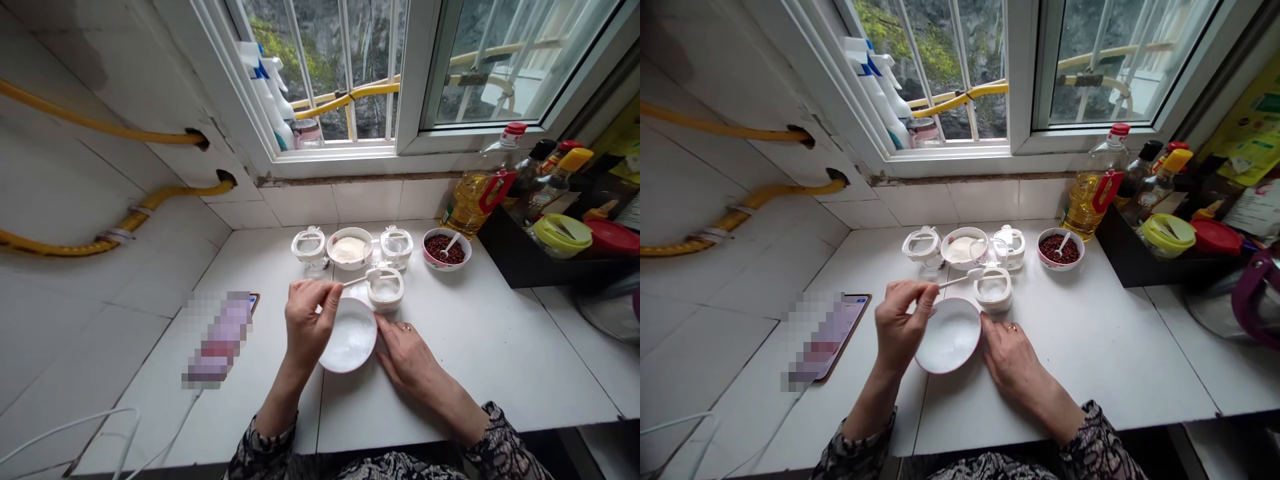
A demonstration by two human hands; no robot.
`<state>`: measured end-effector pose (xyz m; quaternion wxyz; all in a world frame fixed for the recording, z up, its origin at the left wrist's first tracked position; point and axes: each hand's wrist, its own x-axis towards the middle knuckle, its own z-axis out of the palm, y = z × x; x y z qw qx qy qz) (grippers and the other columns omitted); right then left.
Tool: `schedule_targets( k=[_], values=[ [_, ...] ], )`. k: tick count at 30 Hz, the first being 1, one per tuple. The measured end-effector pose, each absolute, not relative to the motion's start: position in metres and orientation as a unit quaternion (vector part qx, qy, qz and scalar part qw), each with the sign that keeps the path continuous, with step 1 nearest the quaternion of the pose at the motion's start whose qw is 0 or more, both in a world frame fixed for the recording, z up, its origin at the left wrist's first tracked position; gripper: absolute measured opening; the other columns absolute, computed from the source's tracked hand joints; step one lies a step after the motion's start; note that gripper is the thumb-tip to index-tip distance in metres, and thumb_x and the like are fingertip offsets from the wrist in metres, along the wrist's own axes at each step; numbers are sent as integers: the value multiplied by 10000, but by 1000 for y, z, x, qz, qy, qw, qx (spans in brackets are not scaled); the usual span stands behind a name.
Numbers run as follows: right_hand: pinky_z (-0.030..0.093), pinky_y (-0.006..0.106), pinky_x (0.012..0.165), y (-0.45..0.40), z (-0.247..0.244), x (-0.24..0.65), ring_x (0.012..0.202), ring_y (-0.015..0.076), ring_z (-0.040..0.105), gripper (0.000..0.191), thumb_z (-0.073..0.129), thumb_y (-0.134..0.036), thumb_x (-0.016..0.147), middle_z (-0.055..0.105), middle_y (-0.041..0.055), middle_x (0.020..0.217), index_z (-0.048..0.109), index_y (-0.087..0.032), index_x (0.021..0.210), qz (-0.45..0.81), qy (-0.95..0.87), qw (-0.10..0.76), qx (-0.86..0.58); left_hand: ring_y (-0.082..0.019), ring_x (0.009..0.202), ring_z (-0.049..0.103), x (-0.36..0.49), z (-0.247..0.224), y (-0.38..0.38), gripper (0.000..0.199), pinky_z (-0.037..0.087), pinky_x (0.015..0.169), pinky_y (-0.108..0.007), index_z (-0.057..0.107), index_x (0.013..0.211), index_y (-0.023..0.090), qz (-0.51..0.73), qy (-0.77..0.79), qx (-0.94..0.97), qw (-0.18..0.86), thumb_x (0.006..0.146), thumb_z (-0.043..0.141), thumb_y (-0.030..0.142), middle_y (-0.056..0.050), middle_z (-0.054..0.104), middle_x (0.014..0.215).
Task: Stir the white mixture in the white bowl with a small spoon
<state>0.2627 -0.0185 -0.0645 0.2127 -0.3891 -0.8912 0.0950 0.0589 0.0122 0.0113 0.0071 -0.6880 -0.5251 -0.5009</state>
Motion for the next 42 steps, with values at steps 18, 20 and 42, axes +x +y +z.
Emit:
schedule_targets(
  k=[18,20,42],
  values=[
    [550,450,801,-18,-64,263,916,298,617,755,479,-109,866,664,169,1116,133,-102,1537,91,-892,219,-384,-188,691,544,27,3,-9,297,421,681,-297,589,627,225,-432,-612,-650,-131,897,539,337,-3,631,600],
    [549,446,802,-18,-64,263,912,297,619,755,478,-112,872,666,166,1104,129,-107,1541,92,-892,219,-384,-190,696,550,22,3,-11,328,422,682,-295,572,597,223,-393,-630,-652,-152,886,529,371,-8,634,597],
    [550,443,817,-19,-62,263,933,292,614,734,480,-120,889,663,175,1135,149,-92,1542,91,-893,216,-384,-144,576,493,16,1,-12,422,402,619,-261,544,519,198,-292,-633,-677,-233,885,486,402,3,593,533]
  ],
)
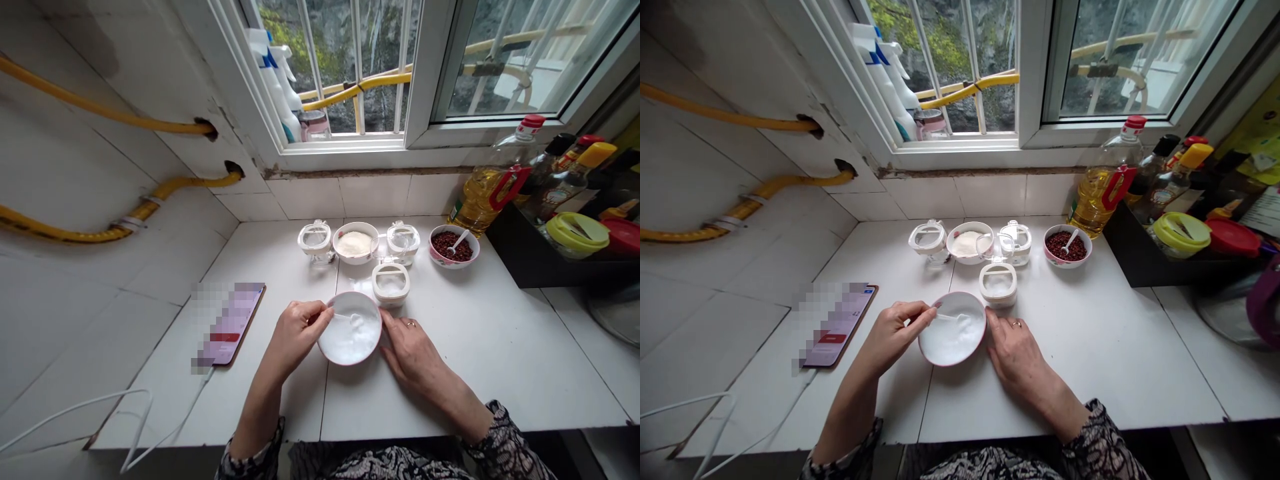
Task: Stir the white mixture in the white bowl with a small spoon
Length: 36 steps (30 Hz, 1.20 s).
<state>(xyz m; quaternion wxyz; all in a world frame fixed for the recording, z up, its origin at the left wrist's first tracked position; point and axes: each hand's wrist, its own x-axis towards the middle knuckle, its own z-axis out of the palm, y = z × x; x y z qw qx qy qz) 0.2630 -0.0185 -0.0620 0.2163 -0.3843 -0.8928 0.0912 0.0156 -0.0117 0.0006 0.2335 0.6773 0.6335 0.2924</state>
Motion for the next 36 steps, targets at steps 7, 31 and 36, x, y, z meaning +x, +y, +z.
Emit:
schedule_targets(
  k=[7,31,36],
  values=[
    [547,453,820,-18,-61,263,928,300,620,755,471,-116,876,663,172,1135,124,-114,1547,100,-893,213,-385,-158,595,514,15,0,-13,400,432,664,-285,574,533,205,292,630,686,218,880,501,389,-4,615,540],
    [548,447,805,-18,-62,263,925,287,611,724,482,-117,897,658,168,1137,154,-105,1543,100,-892,215,-384,-157,616,519,14,-1,-12,414,403,606,-255,554,522,201,308,626,663,273,857,505,438,-4,587,548],
    [546,443,805,-19,-61,263,929,289,607,726,495,-116,893,658,177,1152,162,-87,1537,95,-894,214,-383,-139,569,491,9,1,-9,393,365,548,-245,558,541,194,333,623,630,324,821,538,468,7,554,542]
  ],
)
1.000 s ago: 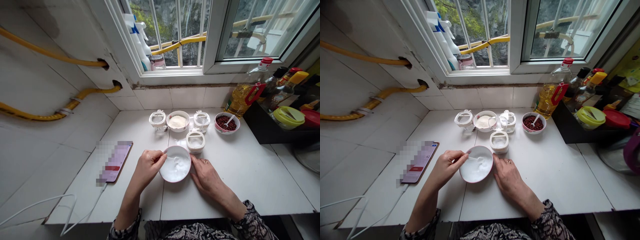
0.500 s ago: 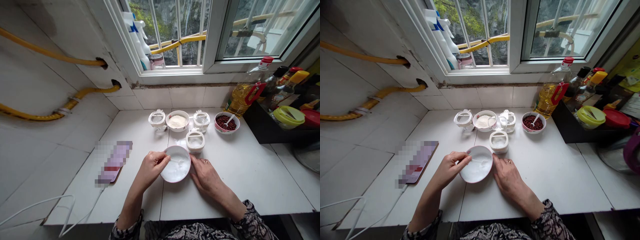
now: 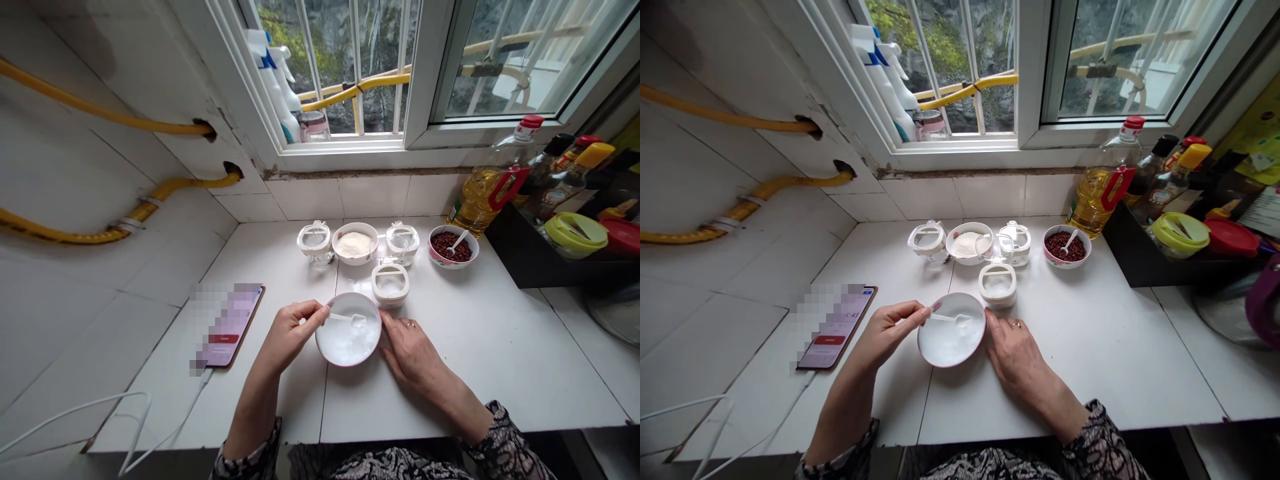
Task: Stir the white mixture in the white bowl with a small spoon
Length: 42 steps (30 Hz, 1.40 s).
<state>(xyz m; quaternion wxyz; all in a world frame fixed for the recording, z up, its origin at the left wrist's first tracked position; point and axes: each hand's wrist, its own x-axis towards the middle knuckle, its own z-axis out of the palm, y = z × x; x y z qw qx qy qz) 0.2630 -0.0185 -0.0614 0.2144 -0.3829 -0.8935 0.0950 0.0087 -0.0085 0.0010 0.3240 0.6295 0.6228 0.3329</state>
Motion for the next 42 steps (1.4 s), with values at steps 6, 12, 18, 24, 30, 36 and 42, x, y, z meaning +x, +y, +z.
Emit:
schedule_targets(
  k=[6,12,18,24,30,36,42],
  values=[
    [543,434,799,-18,-63,263,919,282,609,737,498,-116,885,657,171,1155,161,-97,1539,92,-893,219,-383,-129,548,477,10,4,-1,372,379,534,-244,564,548,187,382,610,588,369,790,570,469,9,539,544],
    [548,446,799,-18,-63,263,931,297,608,739,488,-92,852,652,182,1194,177,-96,1523,97,-893,218,-383,-127,534,485,26,20,9,341,391,544,-247,587,565,194,458,600,585,295,826,587,414,24,551,528],
    [549,454,819,-18,-67,263,942,298,612,751,504,-112,861,649,184,1194,167,-99,1533,98,-892,219,-384,-145,603,552,55,5,14,272,409,740,-315,677,728,198,452,537,710,56,948,567,313,7,685,648],
    [545,453,827,-18,-66,263,951,298,617,736,499,-124,882,656,177,1160,165,-100,1538,100,-892,212,-387,-138,569,521,57,-6,7,258,386,767,-332,647,755,200,453,513,729,-21,978,542,275,15,665,621],
    [544,441,797,-19,-63,263,937,291,612,740,502,-115,881,650,179,1177,165,-96,1539,106,-891,216,-386,-168,658,544,28,4,-5,303,416,638,-274,595,637,212,442,586,669,120,914,545,326,3,618,595],
    [540,452,828,-19,-62,263,963,296,613,745,484,-113,889,645,181,1190,142,-113,1551,108,-891,212,-386,-149,579,506,18,3,-6,372,412,675,-282,513,540,203,276,612,712,204,881,480,349,8,584,536],
    [543,459,825,-19,-63,264,961,300,611,725,482,-118,888,653,177,1161,163,-105,1540,108,-892,209,-385,-140,566,478,26,4,-5,394,402,673,-276,399,496,194,247,617,711,229,859,451,338,4,540,510]
  ],
)
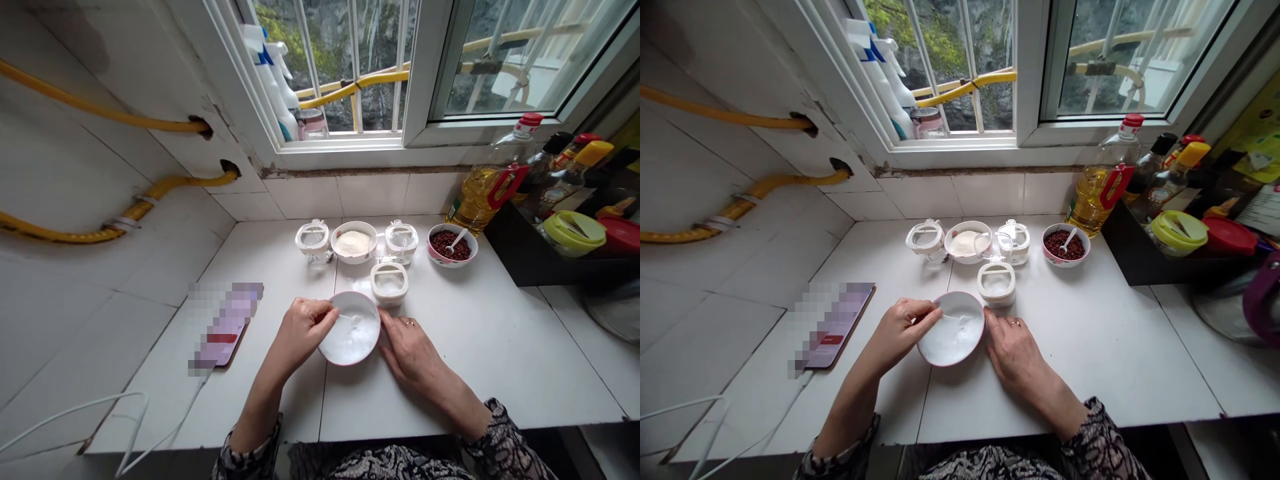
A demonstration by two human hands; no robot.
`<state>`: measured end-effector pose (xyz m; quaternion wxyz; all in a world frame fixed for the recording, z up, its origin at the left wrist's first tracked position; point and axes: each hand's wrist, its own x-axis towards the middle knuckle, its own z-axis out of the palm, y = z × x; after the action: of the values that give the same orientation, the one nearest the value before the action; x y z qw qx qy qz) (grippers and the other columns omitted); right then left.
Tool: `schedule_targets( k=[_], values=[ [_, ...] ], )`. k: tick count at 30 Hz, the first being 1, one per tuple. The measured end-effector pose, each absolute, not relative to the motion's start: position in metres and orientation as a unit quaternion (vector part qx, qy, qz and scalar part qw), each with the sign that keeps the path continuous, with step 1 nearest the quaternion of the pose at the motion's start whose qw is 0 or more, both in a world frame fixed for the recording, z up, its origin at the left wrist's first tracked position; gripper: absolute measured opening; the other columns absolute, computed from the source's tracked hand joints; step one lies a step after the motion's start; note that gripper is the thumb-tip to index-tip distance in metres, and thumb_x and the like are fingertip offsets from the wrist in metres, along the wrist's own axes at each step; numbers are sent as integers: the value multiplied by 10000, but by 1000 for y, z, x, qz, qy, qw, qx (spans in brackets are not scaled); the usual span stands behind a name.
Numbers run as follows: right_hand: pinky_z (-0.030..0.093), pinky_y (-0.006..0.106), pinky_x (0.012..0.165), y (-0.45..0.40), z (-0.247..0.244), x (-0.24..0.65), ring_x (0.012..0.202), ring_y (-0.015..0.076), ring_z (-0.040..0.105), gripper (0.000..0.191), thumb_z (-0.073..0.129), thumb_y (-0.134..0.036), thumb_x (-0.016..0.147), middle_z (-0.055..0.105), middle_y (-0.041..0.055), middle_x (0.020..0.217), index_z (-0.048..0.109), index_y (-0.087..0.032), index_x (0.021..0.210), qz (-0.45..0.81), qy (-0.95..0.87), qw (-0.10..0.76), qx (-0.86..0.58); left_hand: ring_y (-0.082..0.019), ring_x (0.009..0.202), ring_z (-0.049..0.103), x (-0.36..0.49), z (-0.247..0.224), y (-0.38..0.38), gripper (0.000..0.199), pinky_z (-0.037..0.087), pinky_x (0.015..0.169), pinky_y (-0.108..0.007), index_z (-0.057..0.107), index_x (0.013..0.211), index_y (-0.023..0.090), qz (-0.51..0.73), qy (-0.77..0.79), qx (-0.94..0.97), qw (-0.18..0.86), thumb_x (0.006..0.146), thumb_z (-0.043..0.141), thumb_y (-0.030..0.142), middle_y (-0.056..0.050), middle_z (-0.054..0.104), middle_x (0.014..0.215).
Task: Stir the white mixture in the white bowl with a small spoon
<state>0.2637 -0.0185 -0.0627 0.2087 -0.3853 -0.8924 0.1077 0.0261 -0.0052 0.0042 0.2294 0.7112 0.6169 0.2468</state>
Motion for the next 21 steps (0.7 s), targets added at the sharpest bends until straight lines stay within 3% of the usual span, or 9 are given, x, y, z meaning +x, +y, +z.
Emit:
schedule_targets(
  k=[9,21],
  values=[
    [538,447,823,-18,-62,263,947,291,604,749,496,-115,882,652,177,1170,148,-102,1544,107,-893,204,-387,-127,556,436,18,2,-5,424,334,543,-243,486,510,190,280,621,673,288,854,469,437,9,504,517],
    [541,447,814,-19,-60,262,948,292,611,758,498,-103,875,650,178,1182,141,-105,1544,104,-892,208,-388,-118,527,433,18,2,-2,403,329,509,-229,517,523,184,305,613,650,329,826,508,448,21,487,511]
  ],
)
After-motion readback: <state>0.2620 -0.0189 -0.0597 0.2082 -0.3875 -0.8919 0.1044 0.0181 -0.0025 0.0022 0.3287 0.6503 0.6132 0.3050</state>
